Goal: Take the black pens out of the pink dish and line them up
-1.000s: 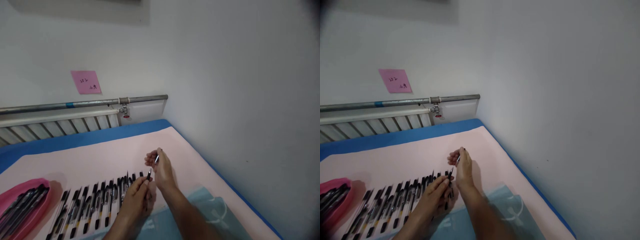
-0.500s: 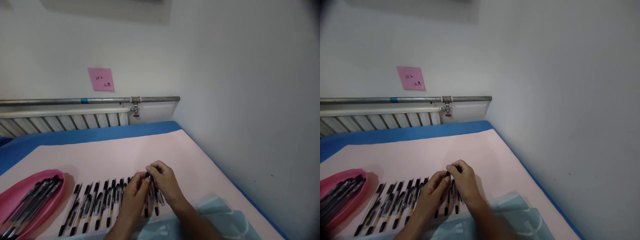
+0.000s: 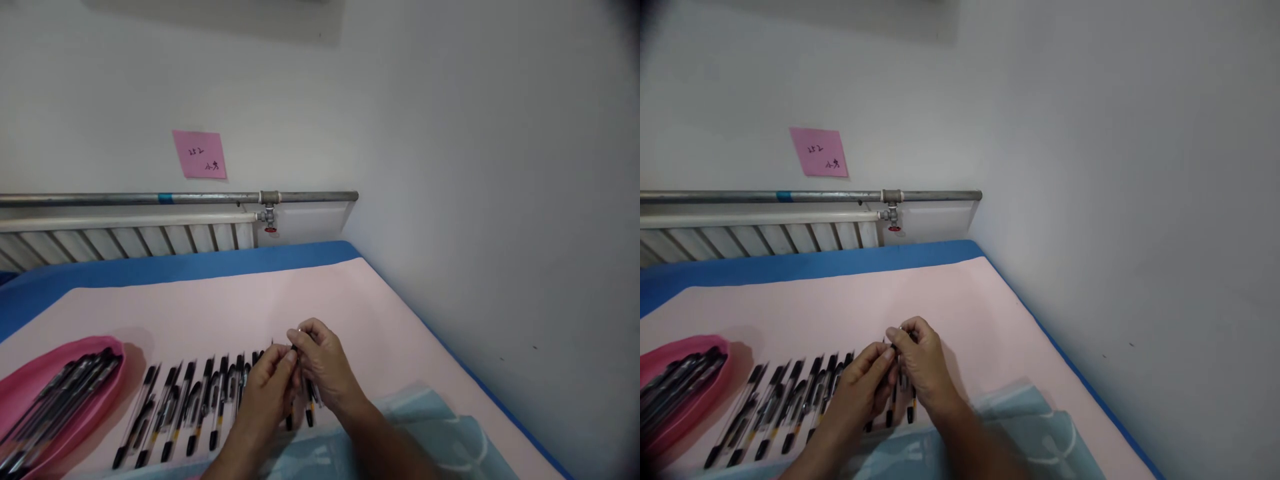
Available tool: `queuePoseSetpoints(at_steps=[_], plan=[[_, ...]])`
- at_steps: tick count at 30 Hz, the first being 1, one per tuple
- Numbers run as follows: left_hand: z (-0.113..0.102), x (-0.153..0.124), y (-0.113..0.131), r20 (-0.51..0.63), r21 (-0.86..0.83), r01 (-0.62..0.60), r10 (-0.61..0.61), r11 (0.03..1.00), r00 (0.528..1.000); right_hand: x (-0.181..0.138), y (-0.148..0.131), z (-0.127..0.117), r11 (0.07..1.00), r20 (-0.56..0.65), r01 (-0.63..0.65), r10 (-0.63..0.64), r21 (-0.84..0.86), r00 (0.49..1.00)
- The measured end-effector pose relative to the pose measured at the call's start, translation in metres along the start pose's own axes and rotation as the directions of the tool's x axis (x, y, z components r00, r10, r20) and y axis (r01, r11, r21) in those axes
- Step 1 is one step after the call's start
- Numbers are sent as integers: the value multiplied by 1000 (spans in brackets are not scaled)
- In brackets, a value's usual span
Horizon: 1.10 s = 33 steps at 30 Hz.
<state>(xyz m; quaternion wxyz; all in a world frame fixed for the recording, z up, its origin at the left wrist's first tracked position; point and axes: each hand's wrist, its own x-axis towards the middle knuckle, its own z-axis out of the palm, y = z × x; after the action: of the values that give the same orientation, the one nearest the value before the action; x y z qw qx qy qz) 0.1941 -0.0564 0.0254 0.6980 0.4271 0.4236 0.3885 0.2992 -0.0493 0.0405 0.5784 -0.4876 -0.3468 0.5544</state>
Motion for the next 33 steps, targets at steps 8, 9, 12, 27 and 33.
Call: queuePoseSetpoints(at_steps=[8, 9, 12, 27, 33], plan=[[-3, 2, -4, -33, 40, -19, 20, 999, 999, -1, -6, -2, 994, 114, -96, 89, 59, 990], [-4, 3, -4, -41, 59, -36, 39, 998, 998, -1, -4, -2, 994, 91, -89, 84, 56, 992], [-7, 5, -5, -53, 118, -76, 83, 990, 995, 0, 2, 0, 998, 18, -47, 46, 51, 999], [-6, 5, 0, -12, 51, 16, -16, 999, 1000, 1, 3, 3, 982, 21, -102, 100, 159, 995], [-7, 1, 6, -2, -21, 94, -94, 995, 996, 0, -2, 0, 971, 173, -163, 132, 176, 976]])
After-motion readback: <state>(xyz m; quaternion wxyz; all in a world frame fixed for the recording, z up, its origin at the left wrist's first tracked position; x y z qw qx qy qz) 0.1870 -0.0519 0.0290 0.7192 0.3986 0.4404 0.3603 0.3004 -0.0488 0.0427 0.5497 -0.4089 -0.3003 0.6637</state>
